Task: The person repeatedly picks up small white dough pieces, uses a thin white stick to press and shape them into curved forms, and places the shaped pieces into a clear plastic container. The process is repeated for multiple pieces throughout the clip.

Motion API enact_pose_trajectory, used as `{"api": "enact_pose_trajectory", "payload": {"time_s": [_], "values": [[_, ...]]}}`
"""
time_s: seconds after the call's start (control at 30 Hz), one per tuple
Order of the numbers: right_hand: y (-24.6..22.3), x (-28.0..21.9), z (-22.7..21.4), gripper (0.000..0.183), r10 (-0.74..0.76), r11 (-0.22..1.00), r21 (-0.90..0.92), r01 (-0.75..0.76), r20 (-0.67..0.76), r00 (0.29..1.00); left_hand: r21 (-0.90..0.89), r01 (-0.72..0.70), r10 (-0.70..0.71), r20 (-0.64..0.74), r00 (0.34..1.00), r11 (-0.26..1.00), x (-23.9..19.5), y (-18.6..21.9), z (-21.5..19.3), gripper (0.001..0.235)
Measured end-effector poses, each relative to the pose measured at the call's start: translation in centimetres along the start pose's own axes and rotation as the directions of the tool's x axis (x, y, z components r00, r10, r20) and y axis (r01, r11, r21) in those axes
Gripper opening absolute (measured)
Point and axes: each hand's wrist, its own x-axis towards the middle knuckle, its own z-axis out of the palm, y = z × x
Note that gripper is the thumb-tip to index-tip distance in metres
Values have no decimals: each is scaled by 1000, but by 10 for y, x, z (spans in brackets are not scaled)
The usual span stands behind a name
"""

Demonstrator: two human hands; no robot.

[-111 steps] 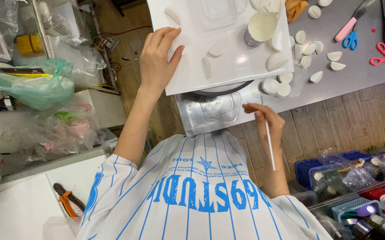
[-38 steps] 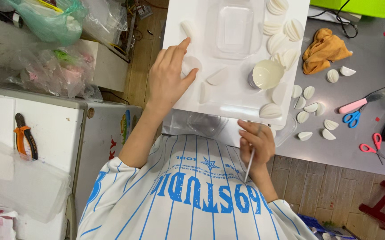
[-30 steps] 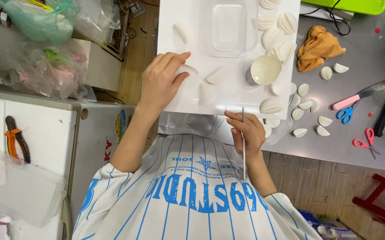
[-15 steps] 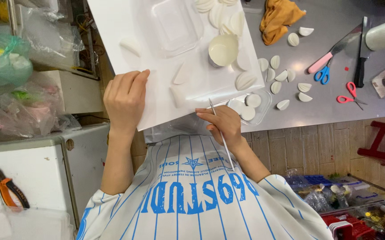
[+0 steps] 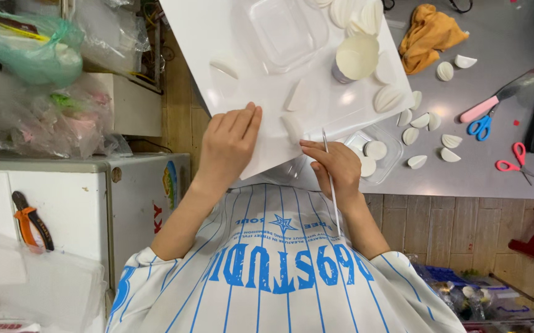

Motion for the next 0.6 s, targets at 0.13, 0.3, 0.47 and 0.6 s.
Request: {"api": "enact_pose_trajectory", "payload": {"time_s": [0.13,0.3,0.47,0.6], "values": [[3,5,0,18,45,999,-22,-45,-9,999,8,60,-60,6,998,998,-2,17,2,44],[11,12,1,35,223,974,-25,-225,-85,971,-252,98,-73,107,992,963,10,2,5,44],[17,13,-2,43,261,964,-19,-264,-84,962,-415,100,-72,84,994,904,32,2,8,41],[21,8,-2,34,301,954,30,-299,-110,947,-348,-120,101,-74,992,930,65,9,24,58]]}}
